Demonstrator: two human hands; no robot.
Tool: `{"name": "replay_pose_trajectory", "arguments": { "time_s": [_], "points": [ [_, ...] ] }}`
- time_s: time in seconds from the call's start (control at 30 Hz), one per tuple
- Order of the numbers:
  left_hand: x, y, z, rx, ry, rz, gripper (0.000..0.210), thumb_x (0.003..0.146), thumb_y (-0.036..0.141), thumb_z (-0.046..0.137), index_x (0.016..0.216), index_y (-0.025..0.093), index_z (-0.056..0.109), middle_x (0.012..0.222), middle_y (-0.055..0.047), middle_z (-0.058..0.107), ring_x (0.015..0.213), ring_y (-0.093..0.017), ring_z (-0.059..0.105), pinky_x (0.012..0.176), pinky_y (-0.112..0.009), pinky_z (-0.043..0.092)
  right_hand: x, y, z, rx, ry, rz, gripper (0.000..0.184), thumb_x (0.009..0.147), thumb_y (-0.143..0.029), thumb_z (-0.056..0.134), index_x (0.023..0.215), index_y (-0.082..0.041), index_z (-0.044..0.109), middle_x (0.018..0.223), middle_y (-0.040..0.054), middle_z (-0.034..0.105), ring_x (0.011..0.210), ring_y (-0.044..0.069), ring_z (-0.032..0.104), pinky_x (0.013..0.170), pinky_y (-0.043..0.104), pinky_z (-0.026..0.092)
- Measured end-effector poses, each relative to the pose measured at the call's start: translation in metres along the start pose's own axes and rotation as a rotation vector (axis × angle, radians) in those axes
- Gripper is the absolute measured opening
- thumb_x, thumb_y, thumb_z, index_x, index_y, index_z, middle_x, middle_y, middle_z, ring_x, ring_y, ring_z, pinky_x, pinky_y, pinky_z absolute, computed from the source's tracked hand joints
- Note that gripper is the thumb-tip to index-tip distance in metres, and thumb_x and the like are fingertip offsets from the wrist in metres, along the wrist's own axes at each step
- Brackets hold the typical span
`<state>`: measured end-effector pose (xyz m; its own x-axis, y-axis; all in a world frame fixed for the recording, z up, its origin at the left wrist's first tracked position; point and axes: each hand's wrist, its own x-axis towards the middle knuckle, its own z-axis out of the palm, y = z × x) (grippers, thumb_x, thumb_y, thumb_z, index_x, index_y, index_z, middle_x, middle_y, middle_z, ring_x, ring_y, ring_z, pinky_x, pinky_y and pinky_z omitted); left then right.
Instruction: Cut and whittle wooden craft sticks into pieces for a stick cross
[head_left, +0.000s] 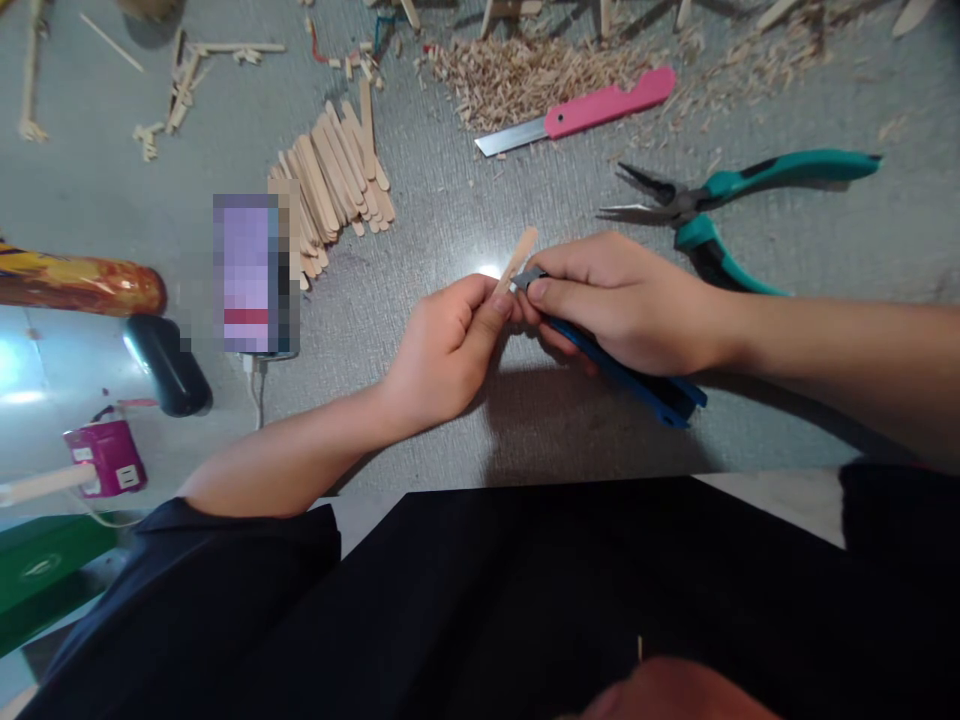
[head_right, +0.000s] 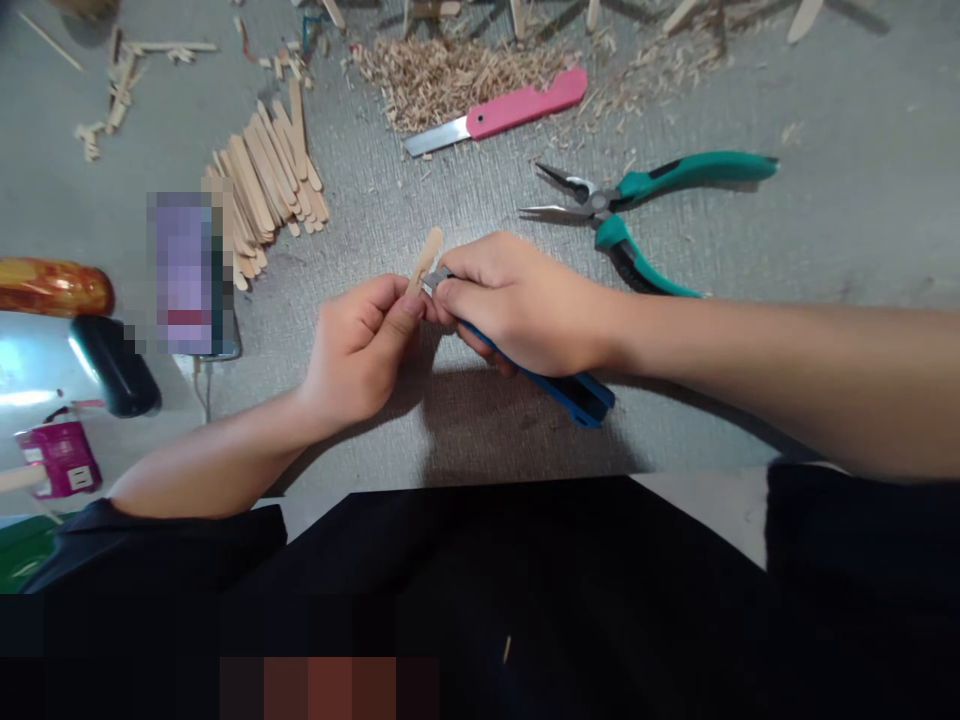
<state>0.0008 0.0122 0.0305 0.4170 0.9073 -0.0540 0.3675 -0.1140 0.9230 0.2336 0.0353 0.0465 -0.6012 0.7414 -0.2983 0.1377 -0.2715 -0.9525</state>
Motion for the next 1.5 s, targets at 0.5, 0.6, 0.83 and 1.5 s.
{"name": "replay_pose_trajectory", "arguments": {
  "time_s": [0.5,0.6,0.83,1.5],
  "points": [
    [-0.001,0.001,-0.001,0.131,-0.041,0.041,0.057,0.121,0.072,0.052,0.093,0.026,0.069,0.080,-0.003,0.077,0.069,-0.019,0.069,0.067,-0.038,0.052,-0.003,-0.004,0.001,-0.187,-0.024,0.057,0.053,0.125,-0.036,0.064,0.074,-0.025,0.057,0.056,-0.0032,0.060,0.043,0.013,0.053,0.047,0.034,0.036],
    [0.000,0.002,-0.001,0.137,-0.054,0.040,0.058,0.122,0.072,0.051,0.091,0.026,0.067,0.078,-0.003,0.076,0.068,-0.019,0.067,0.065,-0.038,0.050,-0.003,-0.006,0.003,-0.189,-0.016,0.085,0.051,0.125,-0.035,0.063,0.075,-0.026,0.055,0.055,-0.0035,0.059,0.042,0.014,0.055,0.047,0.034,0.037],
    [0.003,-0.001,-0.004,-0.064,-0.084,0.022,0.052,0.120,0.067,0.062,0.090,0.025,0.069,0.067,0.001,0.065,0.059,-0.015,0.059,0.058,-0.035,0.044,-0.001,-0.002,0.004,-0.126,-0.004,0.054,0.052,0.126,-0.037,0.065,0.076,-0.024,0.056,0.055,-0.0053,0.059,0.042,0.012,0.055,0.046,0.029,0.040],
    [0.003,0.005,-0.001,-0.198,-0.072,-0.106,0.053,0.115,0.076,0.065,0.096,0.026,0.071,0.064,0.002,0.060,0.057,-0.015,0.056,0.053,-0.034,0.044,-0.001,0.000,0.002,-0.160,0.032,-0.007,0.048,0.125,-0.030,0.059,0.078,-0.025,0.057,0.059,-0.0044,0.061,0.049,0.013,0.055,0.055,0.031,0.043]
  ]
}}
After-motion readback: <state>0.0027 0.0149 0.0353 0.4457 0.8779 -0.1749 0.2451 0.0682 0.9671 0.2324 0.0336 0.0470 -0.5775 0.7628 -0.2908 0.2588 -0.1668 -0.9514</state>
